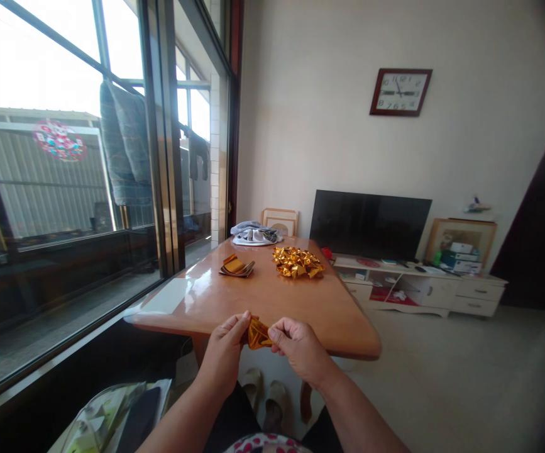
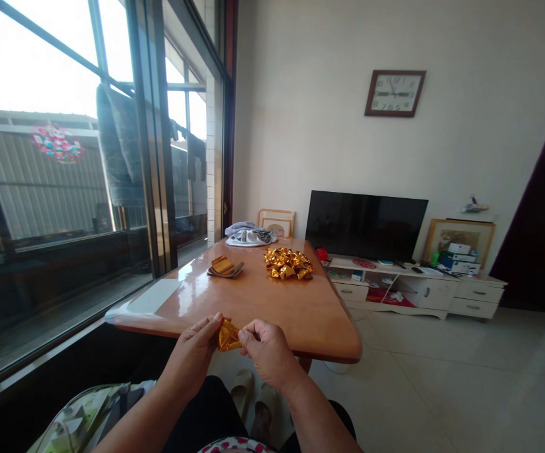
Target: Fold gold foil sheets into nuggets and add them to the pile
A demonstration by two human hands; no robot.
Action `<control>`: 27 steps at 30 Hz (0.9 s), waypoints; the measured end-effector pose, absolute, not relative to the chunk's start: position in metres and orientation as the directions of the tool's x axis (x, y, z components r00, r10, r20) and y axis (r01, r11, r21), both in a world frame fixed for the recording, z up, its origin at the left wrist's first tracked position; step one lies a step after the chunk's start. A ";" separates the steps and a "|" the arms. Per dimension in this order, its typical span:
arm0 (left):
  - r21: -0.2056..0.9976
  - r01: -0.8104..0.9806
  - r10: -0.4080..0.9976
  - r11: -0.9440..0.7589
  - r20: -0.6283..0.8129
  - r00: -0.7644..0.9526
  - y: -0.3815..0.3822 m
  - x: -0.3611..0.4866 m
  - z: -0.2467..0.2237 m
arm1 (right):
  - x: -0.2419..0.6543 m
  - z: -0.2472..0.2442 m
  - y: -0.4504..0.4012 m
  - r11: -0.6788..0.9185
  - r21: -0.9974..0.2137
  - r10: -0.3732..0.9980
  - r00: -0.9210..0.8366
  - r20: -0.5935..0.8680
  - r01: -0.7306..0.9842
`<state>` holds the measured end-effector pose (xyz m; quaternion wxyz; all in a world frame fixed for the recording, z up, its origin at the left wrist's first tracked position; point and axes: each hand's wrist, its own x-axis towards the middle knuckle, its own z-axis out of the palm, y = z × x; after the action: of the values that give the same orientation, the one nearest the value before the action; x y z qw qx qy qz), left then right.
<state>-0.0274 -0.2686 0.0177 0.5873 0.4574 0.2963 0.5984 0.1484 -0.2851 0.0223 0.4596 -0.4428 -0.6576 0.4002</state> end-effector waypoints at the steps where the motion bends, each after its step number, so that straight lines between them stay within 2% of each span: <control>1: 0.890 -0.438 0.976 -0.129 0.193 0.105 -0.268 -0.028 0.018 | 0.149 0.022 -0.285 0.291 -0.932 0.949 -0.193 0.251 0.217; 4: 0.893 -0.437 0.981 -0.105 0.164 0.100 -0.268 -0.031 0.019 | 0.151 0.021 -0.284 0.298 -0.927 0.946 -0.201 0.255 0.227; 9: 0.936 -0.347 0.972 -0.065 0.139 0.190 -0.268 -0.034 0.022 | 0.151 0.021 -0.284 0.293 -0.930 0.949 -0.185 0.255 0.220; 15: 0.923 -0.353 0.974 -0.155 0.203 0.102 -0.267 -0.035 0.022 | 0.149 0.025 -0.286 0.256 -0.947 0.961 -0.160 0.227 0.192; 21: 0.930 -0.352 0.980 -0.107 0.157 0.118 -0.267 -0.042 0.024 | 0.157 0.032 -0.286 0.309 -0.919 0.944 -0.192 0.267 0.243; 24: 0.957 -0.227 0.983 -0.182 0.185 -0.008 -0.267 -0.048 0.032 | 0.162 0.037 -0.286 0.318 -0.893 0.944 -0.187 0.270 0.319; 27: 0.938 -0.038 0.939 -0.344 0.342 -0.037 -0.268 -0.050 0.044 | 0.166 0.043 -0.289 0.308 -0.851 0.948 -0.213 0.237 0.425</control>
<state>-0.0501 -0.2683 0.0442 0.4086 0.5610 0.4015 0.5975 0.1658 -0.2886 0.0431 0.3957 -0.4869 -0.7052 0.3302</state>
